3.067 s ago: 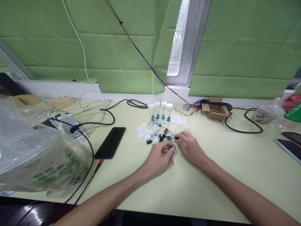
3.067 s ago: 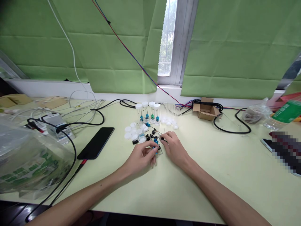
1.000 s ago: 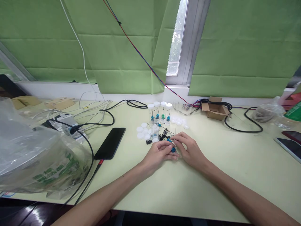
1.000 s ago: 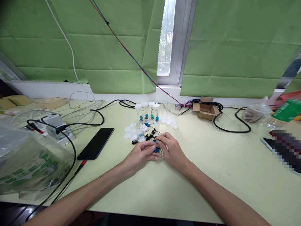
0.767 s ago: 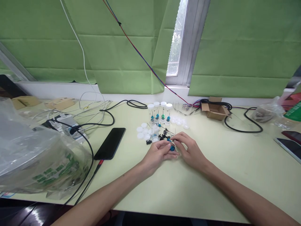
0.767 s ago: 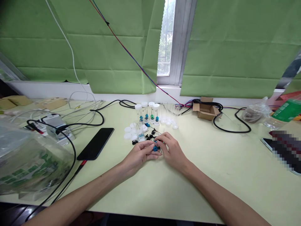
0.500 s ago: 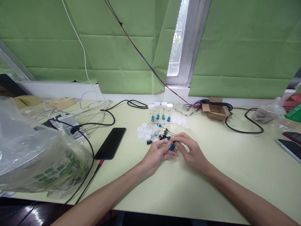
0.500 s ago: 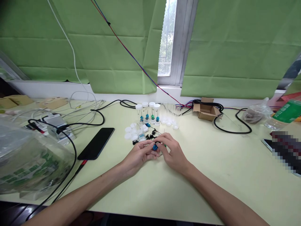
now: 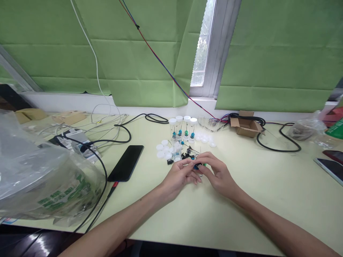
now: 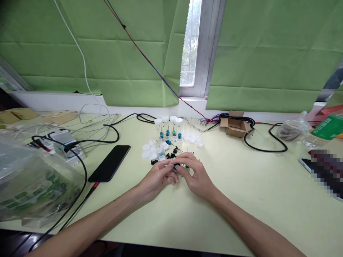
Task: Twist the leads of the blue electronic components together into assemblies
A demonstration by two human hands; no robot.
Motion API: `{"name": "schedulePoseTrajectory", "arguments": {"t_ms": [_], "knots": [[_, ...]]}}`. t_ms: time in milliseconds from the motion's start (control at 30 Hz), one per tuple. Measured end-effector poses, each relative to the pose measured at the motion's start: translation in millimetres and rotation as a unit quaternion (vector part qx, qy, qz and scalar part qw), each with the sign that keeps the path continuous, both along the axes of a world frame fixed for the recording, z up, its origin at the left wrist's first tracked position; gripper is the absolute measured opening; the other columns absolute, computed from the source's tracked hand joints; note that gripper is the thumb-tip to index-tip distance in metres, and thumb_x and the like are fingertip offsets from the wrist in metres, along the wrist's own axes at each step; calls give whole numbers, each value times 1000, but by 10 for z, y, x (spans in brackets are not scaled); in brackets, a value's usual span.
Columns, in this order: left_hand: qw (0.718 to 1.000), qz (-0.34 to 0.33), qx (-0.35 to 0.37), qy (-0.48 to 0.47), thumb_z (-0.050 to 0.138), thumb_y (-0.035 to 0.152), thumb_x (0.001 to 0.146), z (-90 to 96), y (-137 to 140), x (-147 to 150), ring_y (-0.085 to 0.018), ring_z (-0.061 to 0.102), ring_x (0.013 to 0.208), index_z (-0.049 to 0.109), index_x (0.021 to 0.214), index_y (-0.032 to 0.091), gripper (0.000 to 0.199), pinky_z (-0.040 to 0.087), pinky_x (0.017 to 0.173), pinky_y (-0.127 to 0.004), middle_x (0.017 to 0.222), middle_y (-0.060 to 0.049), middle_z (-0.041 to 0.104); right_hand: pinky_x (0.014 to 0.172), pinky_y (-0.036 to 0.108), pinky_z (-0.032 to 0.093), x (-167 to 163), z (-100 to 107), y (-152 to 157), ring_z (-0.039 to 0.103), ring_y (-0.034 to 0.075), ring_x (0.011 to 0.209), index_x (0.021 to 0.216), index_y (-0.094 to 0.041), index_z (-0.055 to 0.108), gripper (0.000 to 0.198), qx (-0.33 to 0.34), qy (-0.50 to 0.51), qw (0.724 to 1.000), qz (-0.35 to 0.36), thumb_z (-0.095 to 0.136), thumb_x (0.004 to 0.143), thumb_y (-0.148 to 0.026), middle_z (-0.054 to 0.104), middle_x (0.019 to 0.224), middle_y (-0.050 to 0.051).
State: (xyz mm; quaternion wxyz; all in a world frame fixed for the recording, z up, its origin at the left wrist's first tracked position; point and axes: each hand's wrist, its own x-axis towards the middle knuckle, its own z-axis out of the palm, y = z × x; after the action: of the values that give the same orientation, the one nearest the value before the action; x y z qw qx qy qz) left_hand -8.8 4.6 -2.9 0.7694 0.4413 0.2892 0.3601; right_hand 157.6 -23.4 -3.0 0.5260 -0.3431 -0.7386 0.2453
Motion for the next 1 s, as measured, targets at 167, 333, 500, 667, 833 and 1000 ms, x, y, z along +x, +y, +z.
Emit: {"name": "schedulePoseTrajectory", "arguments": {"t_ms": [167, 333, 500, 667, 833, 1000], "knots": [[1000, 4, 3, -3, 68, 37, 86, -8, 7, -7, -11, 64, 57, 63, 89, 12, 26, 48, 56, -21, 66, -2, 65, 88, 41, 50, -1, 16, -18, 60, 21, 99, 112, -29, 70, 28, 13, -12, 1000, -8, 53, 95, -14, 64, 104, 7], [1000, 3, 12, -1, 67, 39, 87, 6, 5, -14, -11, 64, 57, 63, 91, 12, 27, 47, 56, -21, 64, -1, 63, 83, 39, 52, 1, 11, -24, 59, 21, 96, 114, -28, 68, 31, 66, -36, 997, -30, 55, 93, -11, 63, 102, 6], [999, 2, 37, 8, 62, 44, 89, 32, -13, -21, -13, 63, 58, 62, 95, 13, 32, 47, 56, -23, 66, -2, 63, 76, 38, 53, 2, 30, -25, 58, 21, 91, 118, -28, 67, 35, 135, -63, 987, -64, 56, 91, -9, 60, 96, 7], [998, 2, 60, -1, 60, 44, 90, 70, -39, -13, -13, 64, 59, 61, 97, 13, 32, 46, 56, -23, 69, -3, 62, 70, 37, 54, -4, 55, -36, 58, 21, 87, 118, -29, 66, 36, 191, -78, 973, -104, 58, 90, -8, 59, 93, 7], [997, -22, 70, -6, 58, 44, 92, 113, -73, 2, -15, 66, 64, 60, 102, 15, 31, 49, 59, -24, 73, -3, 64, 69, 38, 55, 4, 45, -51, 59, 21, 84, 119, -30, 64, 39, 234, -80, 959, -138, 60, 88, -7, 59, 90, 6], [993, -37, 109, -8, 54, 41, 94, 122, -91, 4, -18, 68, 68, 58, 114, 19, 31, 54, 58, -29, 80, -4, 64, 65, 37, 55, 15, 61, -69, 60, 22, 81, 118, -28, 64, 41, 259, -78, 949, -160, 63, 85, -5, 59, 89, 7]]}}
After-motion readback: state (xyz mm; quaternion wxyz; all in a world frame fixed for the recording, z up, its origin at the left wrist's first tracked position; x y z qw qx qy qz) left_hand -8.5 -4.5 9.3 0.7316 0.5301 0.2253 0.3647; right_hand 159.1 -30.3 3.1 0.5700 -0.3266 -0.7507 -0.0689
